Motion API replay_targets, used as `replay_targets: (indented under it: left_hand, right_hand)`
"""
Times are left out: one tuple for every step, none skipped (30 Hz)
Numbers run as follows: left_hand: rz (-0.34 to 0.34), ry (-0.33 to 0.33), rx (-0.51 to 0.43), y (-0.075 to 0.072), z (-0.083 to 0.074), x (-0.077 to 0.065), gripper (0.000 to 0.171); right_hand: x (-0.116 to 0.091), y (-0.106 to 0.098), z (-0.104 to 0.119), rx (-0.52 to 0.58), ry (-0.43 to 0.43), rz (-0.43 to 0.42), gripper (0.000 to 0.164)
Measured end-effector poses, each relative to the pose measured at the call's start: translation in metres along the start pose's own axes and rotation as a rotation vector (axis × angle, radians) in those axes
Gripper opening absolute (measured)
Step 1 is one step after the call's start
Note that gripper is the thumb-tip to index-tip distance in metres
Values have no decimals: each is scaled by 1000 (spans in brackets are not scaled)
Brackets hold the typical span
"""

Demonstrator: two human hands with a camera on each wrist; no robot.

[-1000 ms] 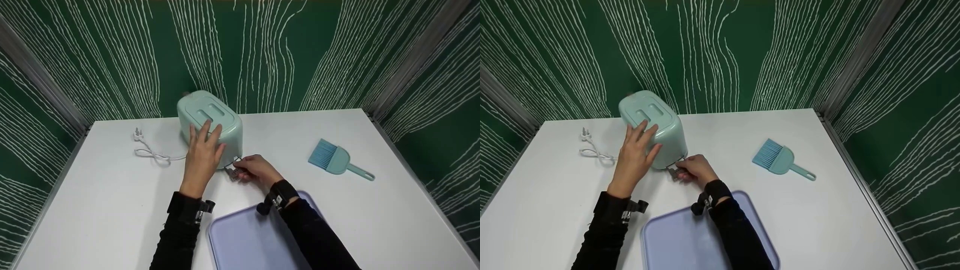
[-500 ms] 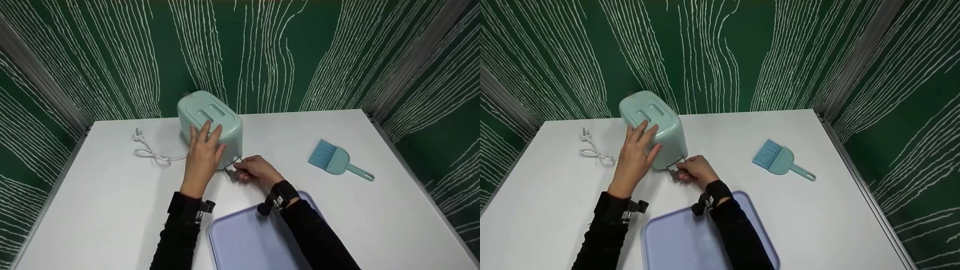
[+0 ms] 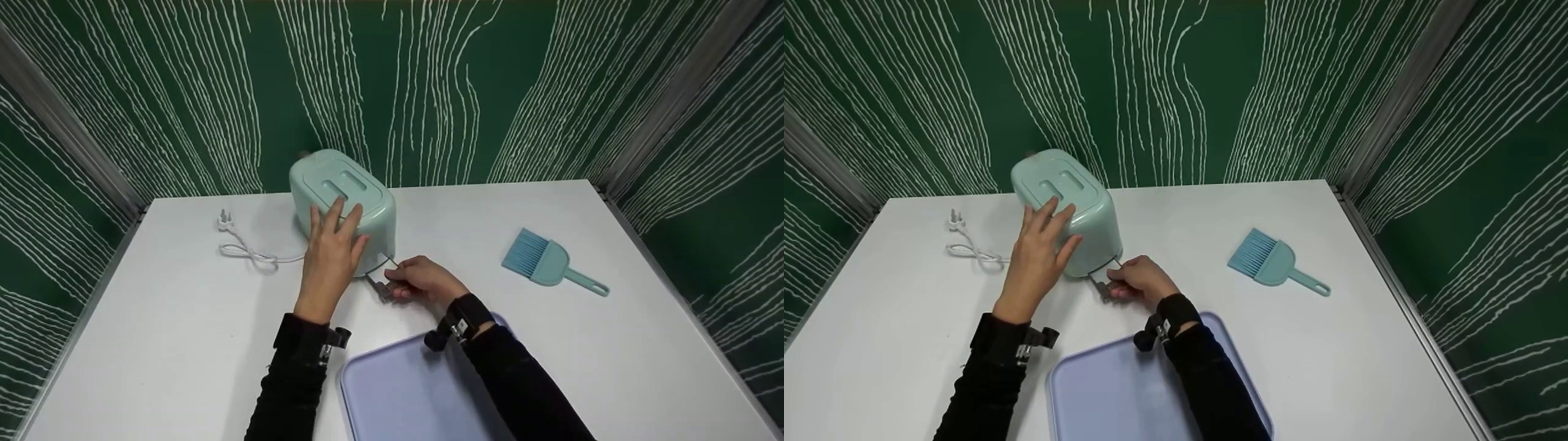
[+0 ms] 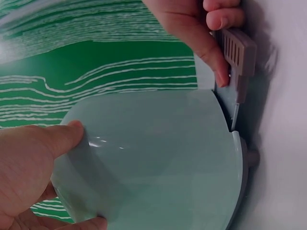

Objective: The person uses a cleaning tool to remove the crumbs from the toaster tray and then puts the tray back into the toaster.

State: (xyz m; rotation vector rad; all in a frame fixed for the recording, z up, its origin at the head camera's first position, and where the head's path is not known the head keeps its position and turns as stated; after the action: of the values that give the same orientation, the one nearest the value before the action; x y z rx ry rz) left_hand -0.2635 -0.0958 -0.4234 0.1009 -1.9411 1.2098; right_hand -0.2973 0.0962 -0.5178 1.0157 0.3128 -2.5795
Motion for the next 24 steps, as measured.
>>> replay_targets:
  left_hand:
    - [0, -2, 0, 0, 0, 0, 50]
    - [1, -4, 0, 0, 0, 0, 50]
    - [2, -6, 0, 0, 0, 0, 50]
    - [3, -8, -1, 0, 0, 0, 50]
    - [5, -10, -4, -1, 0, 0, 50]
    - [8, -12, -8, -1, 0, 0, 50]
    - [10, -13, -12, -1, 1, 0, 50]
    - [12, -14, -16, -1, 1, 0, 50]
    - [12, -14, -19, -1, 1, 0, 50]
    - [11, -11, -21, -1, 1, 0, 50]
    - [11, -7, -21, 0, 1, 0, 50]
    - [9, -2, -19, 0, 1, 0, 49]
    - [6, 2, -17, 0, 1, -1, 49]
    - [4, 5, -17, 0, 1, -1, 49]
    - [3, 8, -16, -1, 1, -1, 49]
    - [2, 10, -15, -1, 1, -1, 49]
    - [3, 9, -14, -1, 0, -1, 49]
    - [5, 7, -15, -1, 0, -1, 49]
    - [7, 6, -16, -1, 0, -1, 49]
    - [10, 4, -16, -1, 0, -1, 49]
    - [12, 2, -16, -1, 0, -1, 49]
    - [14, 0, -17, -1, 0, -1, 49]
    - [15, -3, -18, -1, 0, 0, 49]
    - [16, -5, -19, 0, 0, 0, 49]
  right_hand:
    - [-1, 0, 0, -1, 4, 6, 26]
    - [-2, 0, 0, -1, 6, 14, 26]
    - [-2, 0, 0, -3, 5, 21, 26]
    - [-3, 0, 0, -7, 2, 27, 26]
    - [-3, 0, 0, -11, 2, 31, 25]
    - [-4, 0, 0, -13, 2, 33, 25]
    - [-4, 0, 0, -15, 4, 32, 24]
    - [-5, -1, 0, -19, 4, 30, 23]
    - [-6, -1, 0, -26, 3, 26, 23]
    - [-7, -1, -1, -27, 6, 23, 22]
    - [-8, -1, -1, -22, 13, 22, 22]
    - [-9, -1, -2, -16, 19, 21, 21]
    - [-9, -1, -2, -14, 23, 22, 21]
    - [-10, -1, -3, -9, 25, 26, 21]
    - [-10, -1, -3, -3, 28, 31, 20]
    - [-11, -1, -4, 0, 30, 34, 20]
    - [-11, -1, -4, -3, 31, 35, 20]
    - [-12, -2, -4, -10, 30, 36, 20]
    - [-12, -2, -5, -18, 28, 38, 20]
    - [-12, -3, -5, -25, 27, 40, 20]
    - [-13, -3, -5, -32, 25, 42, 20]
    - [-13, -3, -6, -39, 23, 43, 20]
    - [-14, -4, -6, -44, 21, 47, 21]
    - [-14, -4, -7, -45, 20, 52, 21]
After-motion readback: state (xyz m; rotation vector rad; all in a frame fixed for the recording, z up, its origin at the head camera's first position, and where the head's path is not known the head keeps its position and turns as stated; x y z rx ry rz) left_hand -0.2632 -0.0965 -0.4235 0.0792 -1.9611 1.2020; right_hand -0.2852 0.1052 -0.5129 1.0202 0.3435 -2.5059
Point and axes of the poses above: each hand's wrist, its own x-axis towards the middle knuckle, its own y-axis out of the palm, z = x × y, the point moved 3 cm from there along x, towards the middle knuckle, and after that the axes turned 14 degrees about y, right-handed, at the moved point
